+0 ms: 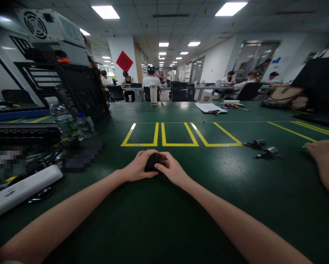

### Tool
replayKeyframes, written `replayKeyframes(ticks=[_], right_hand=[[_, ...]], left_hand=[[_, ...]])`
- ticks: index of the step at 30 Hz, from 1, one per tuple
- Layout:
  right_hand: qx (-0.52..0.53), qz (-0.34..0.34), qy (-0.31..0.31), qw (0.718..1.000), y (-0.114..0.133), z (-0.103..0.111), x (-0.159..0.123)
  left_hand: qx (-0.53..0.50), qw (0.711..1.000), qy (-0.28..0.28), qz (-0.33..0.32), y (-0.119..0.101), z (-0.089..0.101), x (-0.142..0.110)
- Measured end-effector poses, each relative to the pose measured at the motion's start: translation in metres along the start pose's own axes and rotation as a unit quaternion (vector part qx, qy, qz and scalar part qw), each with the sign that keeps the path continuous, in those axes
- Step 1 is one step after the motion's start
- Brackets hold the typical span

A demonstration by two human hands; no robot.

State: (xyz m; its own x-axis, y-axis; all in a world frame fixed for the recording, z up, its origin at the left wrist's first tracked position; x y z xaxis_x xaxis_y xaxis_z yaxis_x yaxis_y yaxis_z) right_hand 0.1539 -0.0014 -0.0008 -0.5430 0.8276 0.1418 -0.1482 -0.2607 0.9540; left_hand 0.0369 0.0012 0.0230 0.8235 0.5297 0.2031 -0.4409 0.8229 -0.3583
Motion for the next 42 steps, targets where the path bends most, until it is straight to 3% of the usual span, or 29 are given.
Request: replayKeyframes(ticks=[4, 11, 19, 22, 27, 36, 42], right_hand=[[0.006, 0.018, 0.03, 0.999, 0.0038, -0.0042, -0.0013], [0.014, 0.032, 0.017, 0.999, 0.0069, -0.0035, -0.0003], [-0.008, -0.01, 0.003, 1.0, 0.0026, 0.0001, -0.0011], [-0.014, 0.008, 0.026, 1.0, 0.0056, -0.0029, -0.0022], [0.003, 0.032, 0.012, 0.999, 0.0059, -0.0032, -0.0022], [-0.014, -0.005, 0.004, 1.0, 0.0016, 0.0, -0.0001], [-0.017, 0.032, 0.008, 0.999, 0.0075, -0.0027, -0.0034]], left_hand=[[0.003, 1.0, -0.001, -0.001, -0.0005, 0.0003, -0.0006], [0.004, 1.0, 0.001, -0.005, -0.002, 0.0011, -0.0007], [0.005, 1.0, 0.003, 0.003, -0.0014, 0.0006, 0.0], [0.005, 1.0, -0.001, -0.001, -0.0007, 0.0002, -0.0002], [0.007, 1.0, -0.006, 0.003, 0.0013, -0.0011, 0.0002], [0.004, 1.0, 0.002, 0.007, -0.0009, 0.0007, -0.0002], [0.002, 1.0, -0.005, 0.002, 0.0008, -0.0005, 0.0]])
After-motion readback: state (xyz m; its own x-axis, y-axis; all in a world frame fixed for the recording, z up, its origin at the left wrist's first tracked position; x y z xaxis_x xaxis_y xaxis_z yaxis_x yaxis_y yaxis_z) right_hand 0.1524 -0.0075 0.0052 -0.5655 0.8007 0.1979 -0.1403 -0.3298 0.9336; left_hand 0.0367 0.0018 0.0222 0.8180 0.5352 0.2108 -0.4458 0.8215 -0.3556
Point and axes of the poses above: each hand's wrist, its own x-axis towards the middle knuckle, its own z-axis out of the back of the hand, y = z × x, the point moved 6 cm from there along x, towards the middle knuckle, and after that the axes turned 13 degrees about y, right-handed, at the moved point
